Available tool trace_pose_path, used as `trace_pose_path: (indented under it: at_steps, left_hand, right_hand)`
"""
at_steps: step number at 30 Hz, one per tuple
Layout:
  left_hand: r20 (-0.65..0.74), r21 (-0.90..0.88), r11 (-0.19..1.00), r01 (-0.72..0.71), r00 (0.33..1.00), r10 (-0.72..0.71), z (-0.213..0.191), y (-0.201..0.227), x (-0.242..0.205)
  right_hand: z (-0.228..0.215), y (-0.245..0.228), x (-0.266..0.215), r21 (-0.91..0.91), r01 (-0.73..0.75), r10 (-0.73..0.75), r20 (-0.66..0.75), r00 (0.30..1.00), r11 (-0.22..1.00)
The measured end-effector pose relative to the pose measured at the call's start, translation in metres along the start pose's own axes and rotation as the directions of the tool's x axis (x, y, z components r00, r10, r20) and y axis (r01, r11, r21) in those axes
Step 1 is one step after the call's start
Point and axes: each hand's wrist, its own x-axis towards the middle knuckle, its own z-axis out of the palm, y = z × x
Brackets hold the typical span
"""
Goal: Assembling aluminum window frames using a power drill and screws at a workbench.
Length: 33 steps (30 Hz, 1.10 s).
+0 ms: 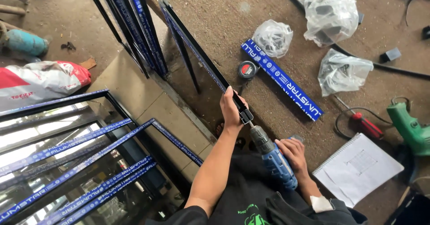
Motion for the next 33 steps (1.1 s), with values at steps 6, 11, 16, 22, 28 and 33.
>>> trace_pose_path:
  at_steps: [6, 11, 16, 22, 28, 33]
  left_hand:
    - [-0.023, -0.004, 0.998, 0.063, 0.998, -0.064, 0.009, 0.023, -0.011]
    - [-0.04, 0.042, 0.993, 0.112, 0.993, -0.11, 0.02, 0.031, -0.017]
    - [-0.017, 0.112, 0.992, 0.052, 0.999, -0.05, 0.024, 0.024, -0.021]
    - [-0.018, 0.112, 0.991, 0.073, 0.997, -0.072, 0.02, 0.025, -0.022]
    - [-0.06, 0.123, 0.974, 0.19, 0.981, -0.184, 0.016, 0.026, -0.029]
    - [0.021, 0.228, 0.967, 0.114, 0.992, -0.122, 0.016, 0.034, -0.034]
  right_hand:
    - [-0.018, -0.019, 0.016, -0.16, 0.078, -0.077, 0.008, 0.997, 0.984]
    - [0.0, 0.002, -0.012, 0.245, -0.033, 0.012, 0.083, 0.996, 0.969]
    - [0.009, 0.016, -0.037, 0.28, -0.09, 0.102, -0.026, 0.994, 0.956]
    - [-0.019, -0.009, -0.011, 0.3, -0.1, 0.073, 0.099, 0.992, 0.949]
    - [-0.006, -0.02, -0.011, 0.445, -0.371, 0.315, 0.197, 0.928, 0.815]
    - [0.004, -0.019, -0.013, 0.432, -0.391, 0.324, 0.222, 0.92, 0.813]
